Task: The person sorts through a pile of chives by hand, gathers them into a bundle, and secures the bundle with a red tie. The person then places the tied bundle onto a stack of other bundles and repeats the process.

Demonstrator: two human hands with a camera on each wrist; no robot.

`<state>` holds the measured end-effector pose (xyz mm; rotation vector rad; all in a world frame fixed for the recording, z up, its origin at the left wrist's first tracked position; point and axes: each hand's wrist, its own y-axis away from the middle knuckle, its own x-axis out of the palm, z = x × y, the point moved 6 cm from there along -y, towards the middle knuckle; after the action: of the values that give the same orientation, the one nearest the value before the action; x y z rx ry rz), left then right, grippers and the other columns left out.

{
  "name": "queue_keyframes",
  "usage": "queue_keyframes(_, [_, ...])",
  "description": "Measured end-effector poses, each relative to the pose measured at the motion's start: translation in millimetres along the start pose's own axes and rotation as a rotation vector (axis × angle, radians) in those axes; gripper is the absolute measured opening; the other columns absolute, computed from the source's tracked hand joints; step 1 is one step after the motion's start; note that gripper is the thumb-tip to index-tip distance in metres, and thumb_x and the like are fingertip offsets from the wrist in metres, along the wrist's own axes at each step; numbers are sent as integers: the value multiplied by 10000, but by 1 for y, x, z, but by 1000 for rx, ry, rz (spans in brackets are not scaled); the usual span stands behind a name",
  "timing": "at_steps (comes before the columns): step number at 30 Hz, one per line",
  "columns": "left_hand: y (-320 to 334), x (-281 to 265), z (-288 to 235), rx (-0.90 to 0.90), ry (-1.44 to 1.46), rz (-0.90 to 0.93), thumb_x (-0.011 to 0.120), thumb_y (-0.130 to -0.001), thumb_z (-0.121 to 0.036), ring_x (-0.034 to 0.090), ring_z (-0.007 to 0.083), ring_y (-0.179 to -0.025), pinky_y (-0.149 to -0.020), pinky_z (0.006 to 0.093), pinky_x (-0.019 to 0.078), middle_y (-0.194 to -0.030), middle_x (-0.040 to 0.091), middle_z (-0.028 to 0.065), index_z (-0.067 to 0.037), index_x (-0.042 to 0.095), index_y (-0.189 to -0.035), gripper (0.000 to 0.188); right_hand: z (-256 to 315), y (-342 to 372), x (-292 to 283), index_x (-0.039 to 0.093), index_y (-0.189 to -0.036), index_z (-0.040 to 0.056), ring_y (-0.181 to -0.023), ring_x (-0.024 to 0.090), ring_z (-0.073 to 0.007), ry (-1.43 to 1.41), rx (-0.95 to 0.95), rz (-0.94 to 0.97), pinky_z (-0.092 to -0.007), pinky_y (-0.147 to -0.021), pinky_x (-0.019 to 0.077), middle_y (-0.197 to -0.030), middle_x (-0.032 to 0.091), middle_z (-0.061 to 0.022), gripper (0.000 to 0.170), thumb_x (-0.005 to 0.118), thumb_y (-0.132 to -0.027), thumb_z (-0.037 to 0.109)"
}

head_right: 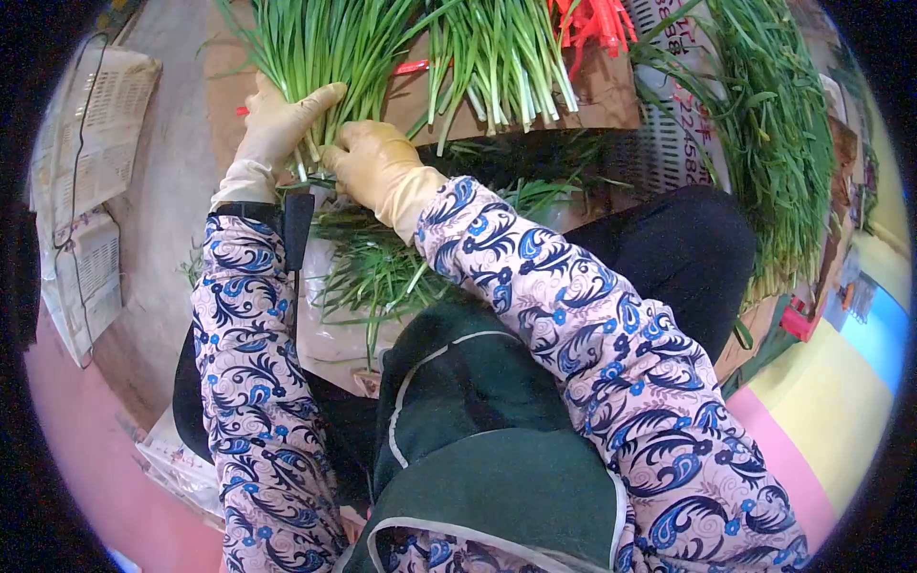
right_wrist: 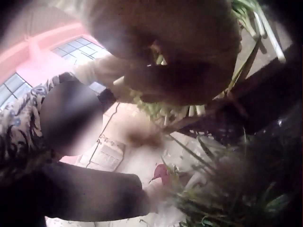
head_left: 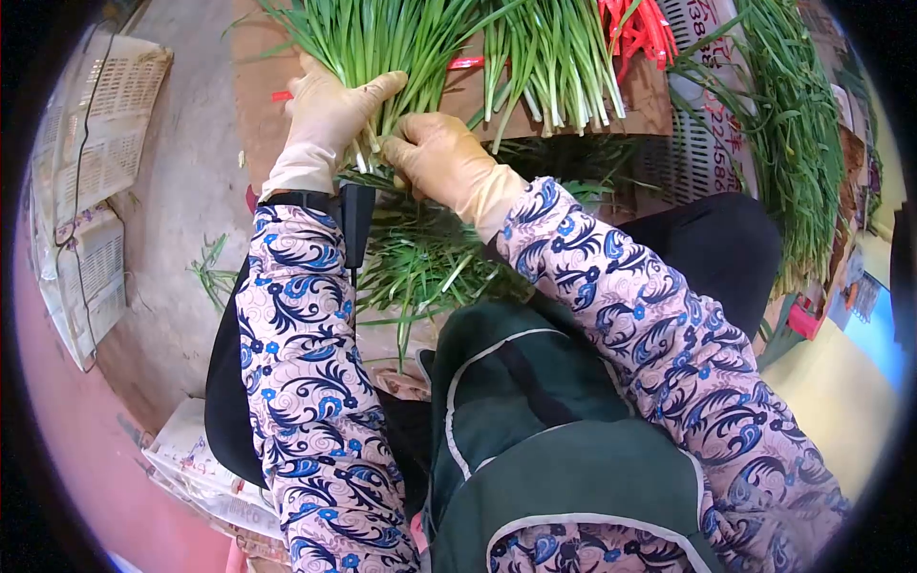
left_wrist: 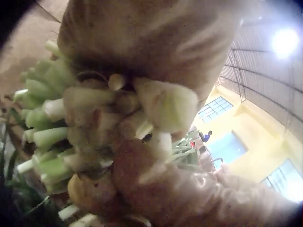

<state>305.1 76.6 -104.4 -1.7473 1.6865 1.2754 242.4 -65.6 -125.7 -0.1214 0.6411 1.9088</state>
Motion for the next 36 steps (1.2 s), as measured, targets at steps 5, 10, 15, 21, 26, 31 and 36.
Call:
queue_keyframes(5, [5,-2,-5,-8,26,-1,800,-626,-603,387,485,-1280,-1049,517,370,-1331,382,337,-37,261,-1446,1132,10,11,-2,629,-836,29,-805,630,-425,174,-134,-199,-505,-724,491,-790,651,-231,307,583,-887,329])
queue_keyframes(10, [6,-1,-6,-19,15,-8,797,-635,-597,382,490,-1276,-1045,525,367,-1328,380,336,-40,260,-1448,1122,15,21,-6,600,-817,54,-729,628,-433,226,-238,-314,-515,-656,494,-748,641,-228,221,606,-873,267])
queue_keyframes(15, [3,0,-5,-27,-50,16,823,-618,-573,408,478,-1247,-1033,497,389,-1324,401,329,-13,57,-1507,1300,18,22,-8,591,-803,50,-695,632,-412,319,-367,-324,-497,-631,503,-715,634,-207,199,619,-861,238])
queue_keyframes(21, [0,1,-3,-2,-23,22,812,-626,-583,404,475,-1253,-1035,497,387,-1320,403,329,6,92,-1496,1274,23,38,7,587,-813,55,-665,624,-413,353,-448,-99,-487,-616,509,-686,618,-199,193,631,-859,237])
queue_keyframes(26, [0,-1,-1,-1,-61,2,805,-627,-592,407,477,-1254,-1035,495,386,-1326,399,332,23,157,-1473,1230,-3,56,9,626,-886,69,-779,650,-369,391,-417,295,-446,-680,516,-748,642,-175,125,610,-783,138])
queue_keyframes(31, [2,-3,-1,4,3,18,805,-626,-599,404,473,-1258,-1041,491,382,-1333,395,329,16,181,-1468,1215,12,30,-52,669,-808,20,-775,638,-406,520,-143,61,-465,-720,512,-795,653,-221,349,600,-847,360])
queue_keyframes(36, [2,-5,-1,-14,-30,24,809,-622,-605,406,472,-1262,-1040,486,385,-1337,391,324,13,180,-1469,1222,-26,-7,-60,628,-973,-26,-676,663,-339,285,-39,-170,-403,-667,535,-834,671,-207,282,565,-874,230])
